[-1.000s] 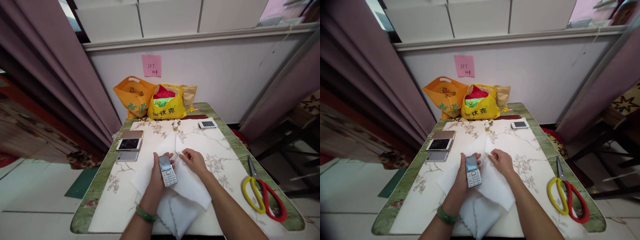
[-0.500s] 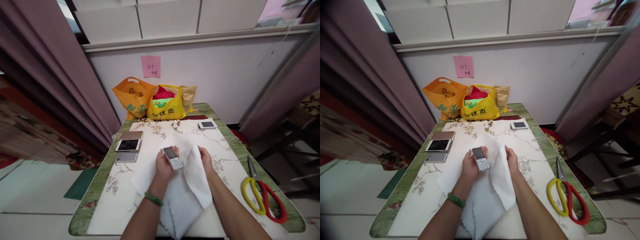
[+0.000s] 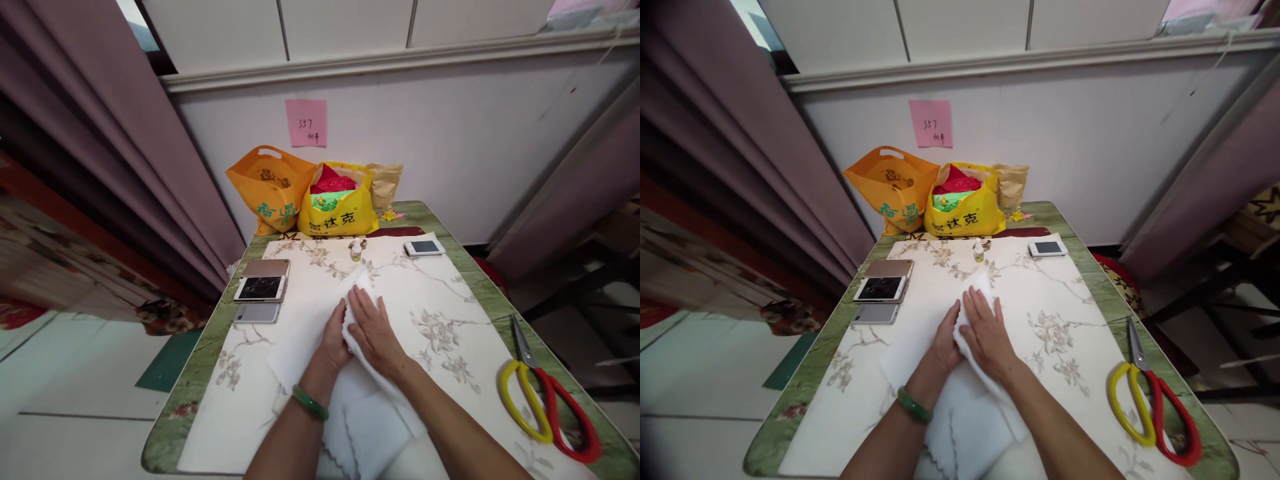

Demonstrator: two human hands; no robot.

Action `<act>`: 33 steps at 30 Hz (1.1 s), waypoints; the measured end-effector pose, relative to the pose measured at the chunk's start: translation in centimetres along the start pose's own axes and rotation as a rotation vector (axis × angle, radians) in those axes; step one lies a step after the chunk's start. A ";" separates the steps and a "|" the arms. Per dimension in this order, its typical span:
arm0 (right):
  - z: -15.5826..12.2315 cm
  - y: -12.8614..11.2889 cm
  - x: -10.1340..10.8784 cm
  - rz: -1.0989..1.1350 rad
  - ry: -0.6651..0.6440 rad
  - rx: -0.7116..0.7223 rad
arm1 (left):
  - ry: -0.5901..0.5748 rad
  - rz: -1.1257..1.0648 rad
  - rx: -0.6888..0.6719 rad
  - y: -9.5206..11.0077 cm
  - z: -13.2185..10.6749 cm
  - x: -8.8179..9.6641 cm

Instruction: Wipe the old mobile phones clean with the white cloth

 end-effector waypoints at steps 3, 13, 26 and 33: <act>-0.1 2.9 1.7 -0.044 0.199 -0.203 | -0.039 0.026 0.131 -1.3 -0.2 -1.1; -0.9 -3.4 -1.2 -0.034 -0.227 0.312 | 0.251 0.054 -0.080 -0.3 -0.5 2.8; -1.9 5.9 5.4 0.110 0.575 -0.267 | -0.186 0.211 0.050 -0.9 -1.6 -2.4; -0.8 3.1 2.3 0.003 0.274 -0.110 | 0.015 0.022 0.019 -0.9 -0.3 -0.7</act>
Point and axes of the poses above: each hand's wrist, its own z-axis towards the middle knuckle, its own x-axis out of the back of the hand, y = z × x, the point moved 9 cm from there along z, towards the middle knuckle, and after that the axes turned 14 degrees about z, right-handed, at the moved point
